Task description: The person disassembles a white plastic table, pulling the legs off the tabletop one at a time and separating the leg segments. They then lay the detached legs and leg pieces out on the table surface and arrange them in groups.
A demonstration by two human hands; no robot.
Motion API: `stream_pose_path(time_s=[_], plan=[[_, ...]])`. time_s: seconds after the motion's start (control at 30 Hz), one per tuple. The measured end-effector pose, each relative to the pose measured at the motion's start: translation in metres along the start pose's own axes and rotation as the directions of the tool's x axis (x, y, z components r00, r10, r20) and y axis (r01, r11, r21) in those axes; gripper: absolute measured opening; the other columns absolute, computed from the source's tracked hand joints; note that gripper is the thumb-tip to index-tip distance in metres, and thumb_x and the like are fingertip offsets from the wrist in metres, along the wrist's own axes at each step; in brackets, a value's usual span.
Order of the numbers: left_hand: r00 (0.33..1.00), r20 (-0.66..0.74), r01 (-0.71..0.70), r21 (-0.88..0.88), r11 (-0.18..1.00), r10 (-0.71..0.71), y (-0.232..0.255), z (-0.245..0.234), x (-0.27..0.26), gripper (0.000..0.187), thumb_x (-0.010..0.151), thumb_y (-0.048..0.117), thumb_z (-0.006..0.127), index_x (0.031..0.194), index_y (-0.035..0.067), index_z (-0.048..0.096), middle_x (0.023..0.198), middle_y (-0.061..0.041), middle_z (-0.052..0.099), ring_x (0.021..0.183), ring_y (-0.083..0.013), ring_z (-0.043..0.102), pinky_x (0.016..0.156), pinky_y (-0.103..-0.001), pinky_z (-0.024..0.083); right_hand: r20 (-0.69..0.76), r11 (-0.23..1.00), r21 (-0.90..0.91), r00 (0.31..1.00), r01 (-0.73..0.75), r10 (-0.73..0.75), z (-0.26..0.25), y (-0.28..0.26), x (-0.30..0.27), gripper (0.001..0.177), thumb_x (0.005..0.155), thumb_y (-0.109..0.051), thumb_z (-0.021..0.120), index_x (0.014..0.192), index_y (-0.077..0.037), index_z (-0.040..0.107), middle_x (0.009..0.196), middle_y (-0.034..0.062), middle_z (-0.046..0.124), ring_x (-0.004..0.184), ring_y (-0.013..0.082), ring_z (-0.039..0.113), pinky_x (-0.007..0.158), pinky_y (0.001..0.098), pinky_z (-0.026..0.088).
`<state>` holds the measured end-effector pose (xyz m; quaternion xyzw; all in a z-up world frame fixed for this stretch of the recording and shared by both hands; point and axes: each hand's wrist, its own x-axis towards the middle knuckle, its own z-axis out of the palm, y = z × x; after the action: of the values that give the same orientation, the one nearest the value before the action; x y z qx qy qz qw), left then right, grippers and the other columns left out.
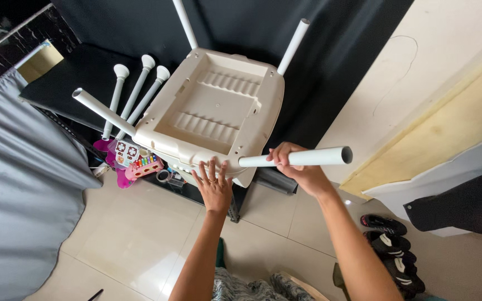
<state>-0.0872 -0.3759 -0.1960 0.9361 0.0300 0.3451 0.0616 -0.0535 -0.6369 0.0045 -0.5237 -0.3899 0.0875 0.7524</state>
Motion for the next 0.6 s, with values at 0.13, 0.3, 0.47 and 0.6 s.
stream_pose_path(time_s=[0.13,0.3,0.47,0.6], plan=[[0.999,0.01,0.032,-0.038,0.999,-0.032,0.013,-0.022,0.006,0.085,0.08,0.036,0.084,0.149,0.021,0.038,0.158,-0.014,0.032,0.149,-0.047,0.023,0.119,-0.075,0.015,-0.358,0.985,0.15,0.925,-0.079,0.129,0.018,0.017,-0.008,0.026,0.085,0.006,0.068,0.105,-0.008,0.058,0.12,-0.0014,0.066,0.124,0.023,0.059,0.115,0.0414,0.045],[0.998,0.013,0.066,-0.217,0.974,-0.065,0.044,-0.063,0.041,0.076,0.077,0.041,0.084,0.136,0.007,0.051,0.139,-0.017,0.051,0.136,-0.0434,0.039,0.118,-0.066,0.023,-0.273,0.945,-0.254,0.953,-0.204,0.132,0.038,0.016,0.017,0.023,0.09,-0.006,0.076,0.108,-0.001,0.063,0.112,0.0087,0.074,0.117,0.0198,0.071,0.103,0.0334,0.059],[0.971,0.234,0.088,-0.503,0.86,0.037,0.056,-0.084,0.087,0.044,0.082,0.022,0.083,0.119,0.005,0.066,0.122,-0.01,0.071,0.123,-0.0353,0.053,0.105,-0.048,0.042,-0.329,0.804,-0.548,0.943,-0.231,0.047,0.049,0.013,0.05,0.03,0.085,-0.014,0.085,0.103,0.002,0.068,0.098,0.0109,0.078,0.09,0.0166,0.078,0.081,0.0293,0.064],[0.974,0.207,0.071,-0.665,0.743,0.092,0.052,-0.096,0.114,0.043,0.071,0.018,0.086,0.106,0.002,0.069,0.103,-0.014,0.071,0.1,-0.0354,0.062,0.086,-0.047,0.052,-0.259,0.832,-0.484,0.953,-0.269,0.157,0.035,0.019,0.051,0.039,0.082,-0.016,0.085,0.113,-0.001,0.067,0.11,0.012,0.078,0.103,0.0186,0.079,0.092,0.0313,0.064]])
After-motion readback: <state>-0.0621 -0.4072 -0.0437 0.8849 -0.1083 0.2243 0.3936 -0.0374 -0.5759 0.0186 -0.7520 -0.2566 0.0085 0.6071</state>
